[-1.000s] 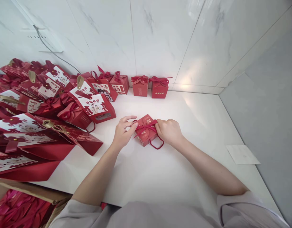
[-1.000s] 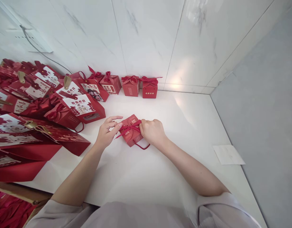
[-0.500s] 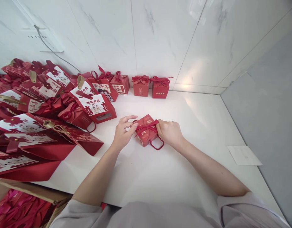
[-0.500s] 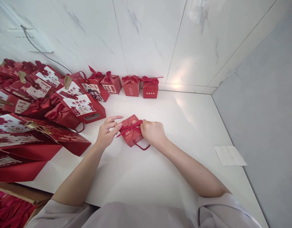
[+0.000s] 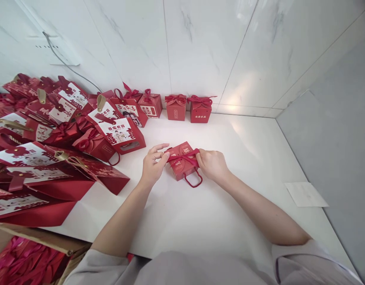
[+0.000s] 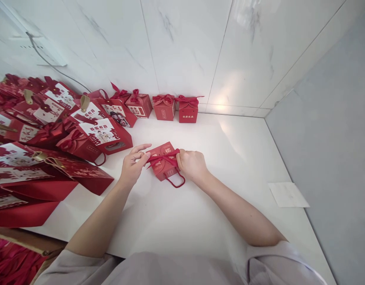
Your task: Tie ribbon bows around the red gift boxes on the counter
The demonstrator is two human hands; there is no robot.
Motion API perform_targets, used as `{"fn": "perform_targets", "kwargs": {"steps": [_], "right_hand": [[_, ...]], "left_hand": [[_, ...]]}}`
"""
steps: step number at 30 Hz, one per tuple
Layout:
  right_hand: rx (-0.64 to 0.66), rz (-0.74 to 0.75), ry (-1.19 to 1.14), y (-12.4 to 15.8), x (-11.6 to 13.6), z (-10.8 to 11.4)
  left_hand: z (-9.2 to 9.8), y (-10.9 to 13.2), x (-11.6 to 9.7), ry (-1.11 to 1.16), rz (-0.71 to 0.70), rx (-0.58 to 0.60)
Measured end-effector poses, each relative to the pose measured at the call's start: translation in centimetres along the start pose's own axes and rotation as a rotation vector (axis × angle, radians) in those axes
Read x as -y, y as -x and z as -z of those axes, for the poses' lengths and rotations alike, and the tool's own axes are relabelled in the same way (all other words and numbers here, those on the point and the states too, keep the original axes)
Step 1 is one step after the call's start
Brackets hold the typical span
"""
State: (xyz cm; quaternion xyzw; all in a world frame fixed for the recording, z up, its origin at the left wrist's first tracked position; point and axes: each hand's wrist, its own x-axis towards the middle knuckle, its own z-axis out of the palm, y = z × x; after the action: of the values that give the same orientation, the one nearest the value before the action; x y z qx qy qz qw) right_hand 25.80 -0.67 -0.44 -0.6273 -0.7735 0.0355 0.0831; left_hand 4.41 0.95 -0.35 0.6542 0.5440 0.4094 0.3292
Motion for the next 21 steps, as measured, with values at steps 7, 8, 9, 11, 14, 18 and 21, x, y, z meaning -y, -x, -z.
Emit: {"fn": "perform_targets", "kwargs": {"steps": [7, 8, 9, 11, 14, 18, 21], "right_hand": [[0.03, 0.001, -0.262, -0.4, -0.7, 1.7], [0.031, 0.011, -0.332, -0.3, -1.0, 2.1], [0.032, 0.02, -0.397, -0.2, -1.4, 2.7], [0.056, 0.056, -0.519, 0.0, -2.2, 3.7], [0.121, 0.105, -0.734, 0.0, -3.0, 4.5], [0.114, 0.088, -0.953, -0.7, -2.8, 3.4], [0.154, 0.086, -1.06, -1.2, -2.3, 1.9]], "left_hand": [[0.0, -0.6, 0.5, 0.201, 0.048, 0.108], [0.1, -0.7, 0.5, 0.221, 0.045, 0.096], [0.3, -0.7, 0.3, 0.212, 0.034, 0.052], [0.7, -0.5, -0.3, 0.093, -0.017, -0.091], [1.5, 0.4, -1.8, -0.241, -0.153, -0.209], [1.4, 2.0, -3.7, -0.473, -0.255, -0.059], [0.8, 2.4, -4.0, -0.503, -0.193, 0.036]]}}
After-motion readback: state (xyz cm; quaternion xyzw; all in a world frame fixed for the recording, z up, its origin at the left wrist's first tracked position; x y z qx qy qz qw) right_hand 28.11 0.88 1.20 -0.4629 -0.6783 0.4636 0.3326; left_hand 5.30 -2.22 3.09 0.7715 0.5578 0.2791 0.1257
